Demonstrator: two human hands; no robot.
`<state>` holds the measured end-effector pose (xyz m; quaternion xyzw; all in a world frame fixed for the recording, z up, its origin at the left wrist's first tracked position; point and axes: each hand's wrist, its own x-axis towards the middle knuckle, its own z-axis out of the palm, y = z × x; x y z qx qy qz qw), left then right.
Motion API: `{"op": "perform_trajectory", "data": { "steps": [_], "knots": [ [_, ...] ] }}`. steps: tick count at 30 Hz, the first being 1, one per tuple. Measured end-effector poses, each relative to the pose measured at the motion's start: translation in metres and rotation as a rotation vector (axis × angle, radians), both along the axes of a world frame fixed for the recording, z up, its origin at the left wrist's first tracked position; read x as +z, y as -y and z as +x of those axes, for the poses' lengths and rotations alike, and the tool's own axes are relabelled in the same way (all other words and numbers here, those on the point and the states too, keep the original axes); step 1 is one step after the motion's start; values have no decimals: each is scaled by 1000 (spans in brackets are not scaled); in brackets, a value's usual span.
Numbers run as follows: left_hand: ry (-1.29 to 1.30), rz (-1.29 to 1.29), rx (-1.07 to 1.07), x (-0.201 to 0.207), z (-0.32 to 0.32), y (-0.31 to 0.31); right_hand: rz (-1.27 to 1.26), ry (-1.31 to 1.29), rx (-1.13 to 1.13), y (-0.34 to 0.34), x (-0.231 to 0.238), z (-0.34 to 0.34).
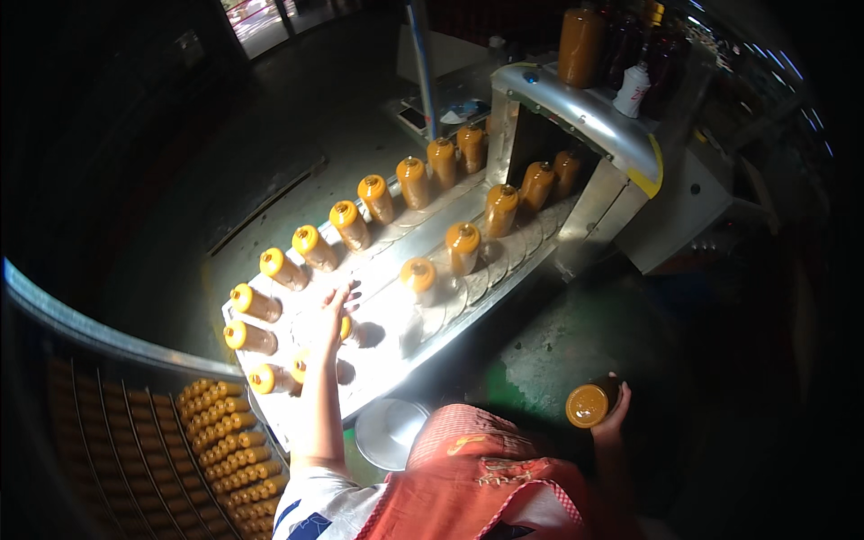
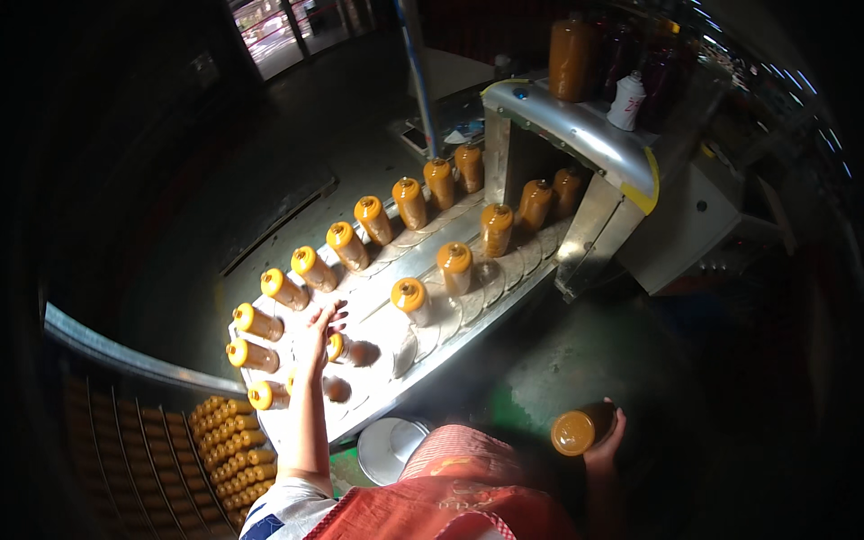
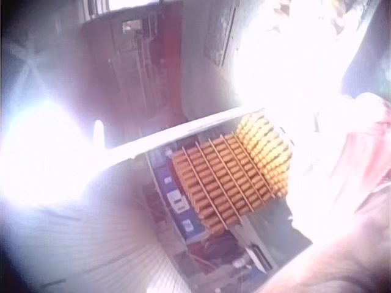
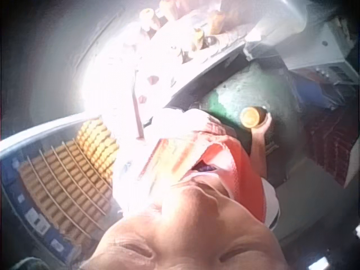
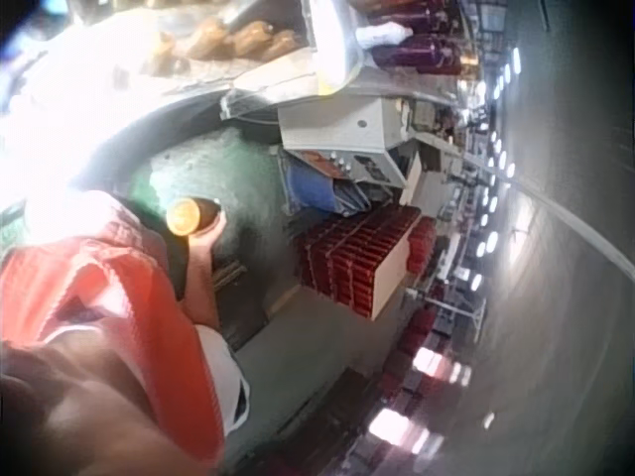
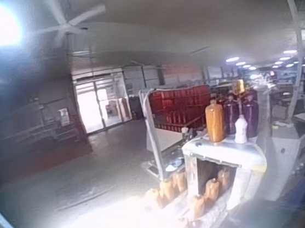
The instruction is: The person repeatedly picks up yellow cylindrical spools from a rack, places them on a conveyor belt, and moves them into a processing machine. The person also moves a large flat board and handles a metal pot during the process.
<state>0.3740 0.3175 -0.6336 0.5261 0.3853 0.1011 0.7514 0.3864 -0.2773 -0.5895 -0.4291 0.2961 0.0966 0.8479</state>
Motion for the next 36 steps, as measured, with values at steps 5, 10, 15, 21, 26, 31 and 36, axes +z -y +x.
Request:
{"op": "perform_trajectory", "data": {
  "steps": [5, 10, 15, 21, 26, 31, 36],
  "knots": [
    [-349, -161, 200, 13, -260, 126, -236, -87, 317, -37, -13, 28],
    [-609, -309, 361, 66, -442, 254, -505, 485, 620, -148, -4, 68],
    [-759, -233, 583, 79, -500, 298, -956, 1100, 862, -289, -14, 90],
    [-698, -166, 537, 68, -493, 245, -1330, 1074, 919, -374, -93, 119],
    [-665, -147, 434, 37, -462, 178, -1400, 940, 955, -385, -148, 144],
    [-606, -200, 283, 1, -420, 120, -1501, 1024, 914, -382, -133, 153],
    [-564, -209, 137, -23, -401, 109, -1254, 957, 812, -327, -116, 109]
  ]
}}
